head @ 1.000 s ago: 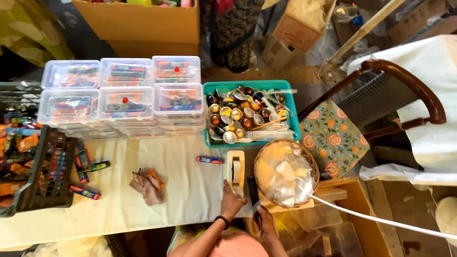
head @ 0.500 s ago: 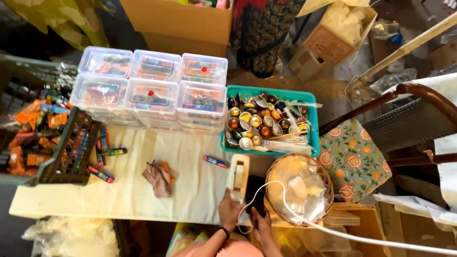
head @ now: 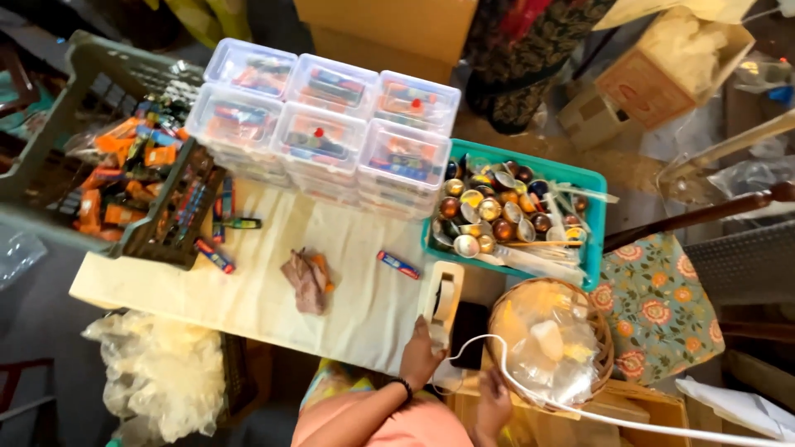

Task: Organizing small packaged items like candies and hygiene products into containers.

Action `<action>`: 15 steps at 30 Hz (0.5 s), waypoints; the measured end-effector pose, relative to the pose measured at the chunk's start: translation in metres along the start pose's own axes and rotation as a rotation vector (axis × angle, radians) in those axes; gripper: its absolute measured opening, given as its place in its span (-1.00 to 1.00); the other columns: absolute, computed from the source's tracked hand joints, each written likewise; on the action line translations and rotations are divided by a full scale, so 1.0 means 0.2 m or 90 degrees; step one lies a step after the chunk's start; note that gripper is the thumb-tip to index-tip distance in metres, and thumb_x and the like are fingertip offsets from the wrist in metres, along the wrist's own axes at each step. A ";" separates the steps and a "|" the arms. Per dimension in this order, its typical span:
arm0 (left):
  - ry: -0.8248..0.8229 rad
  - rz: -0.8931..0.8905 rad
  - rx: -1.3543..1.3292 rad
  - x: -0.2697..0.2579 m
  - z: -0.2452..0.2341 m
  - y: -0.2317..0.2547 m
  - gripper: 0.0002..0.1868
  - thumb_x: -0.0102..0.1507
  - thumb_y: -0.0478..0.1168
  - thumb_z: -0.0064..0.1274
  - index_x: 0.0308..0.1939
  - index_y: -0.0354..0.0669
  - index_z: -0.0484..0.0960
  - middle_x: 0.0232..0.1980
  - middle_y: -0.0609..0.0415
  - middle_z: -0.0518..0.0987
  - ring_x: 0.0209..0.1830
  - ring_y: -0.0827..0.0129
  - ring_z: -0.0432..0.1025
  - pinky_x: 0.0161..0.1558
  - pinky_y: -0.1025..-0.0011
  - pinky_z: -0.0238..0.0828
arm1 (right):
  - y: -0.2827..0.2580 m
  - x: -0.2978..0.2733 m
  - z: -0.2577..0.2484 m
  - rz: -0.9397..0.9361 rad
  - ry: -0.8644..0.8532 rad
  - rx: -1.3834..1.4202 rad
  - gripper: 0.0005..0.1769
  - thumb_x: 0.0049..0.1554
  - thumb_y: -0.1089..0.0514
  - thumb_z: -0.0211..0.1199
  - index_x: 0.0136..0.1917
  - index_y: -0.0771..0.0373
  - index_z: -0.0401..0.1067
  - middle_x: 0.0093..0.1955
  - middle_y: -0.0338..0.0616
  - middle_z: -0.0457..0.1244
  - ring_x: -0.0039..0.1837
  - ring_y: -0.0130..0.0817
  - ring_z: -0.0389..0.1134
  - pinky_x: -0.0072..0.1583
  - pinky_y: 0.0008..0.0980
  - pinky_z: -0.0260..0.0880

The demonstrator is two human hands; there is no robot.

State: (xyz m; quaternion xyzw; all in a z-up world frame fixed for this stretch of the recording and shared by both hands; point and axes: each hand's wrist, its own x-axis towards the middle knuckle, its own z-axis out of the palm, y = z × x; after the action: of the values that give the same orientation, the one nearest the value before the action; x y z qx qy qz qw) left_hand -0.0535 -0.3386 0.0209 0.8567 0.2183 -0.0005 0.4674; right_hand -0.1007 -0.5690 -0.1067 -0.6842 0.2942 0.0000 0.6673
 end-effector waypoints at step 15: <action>0.251 0.012 0.139 0.37 -1.22 -0.75 -0.44 0.19 -0.18 0.16 0.22 -0.33 0.44 0.15 -0.26 0.51 0.11 -0.16 0.38 0.13 0.01 0.35 | -1.02 -0.69 1.31 -0.425 -0.618 -0.443 -0.76 0.14 0.25 0.18 0.07 0.28 0.54 0.01 0.10 0.39 0.05 0.07 0.42 0.08 -0.14 0.43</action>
State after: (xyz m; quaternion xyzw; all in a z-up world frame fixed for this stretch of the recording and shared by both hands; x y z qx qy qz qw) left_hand -0.0914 -0.0457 0.0230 0.8876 0.2960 0.1476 0.3205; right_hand -0.0298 -0.2862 0.1055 -0.8355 -0.2818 0.1957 0.4292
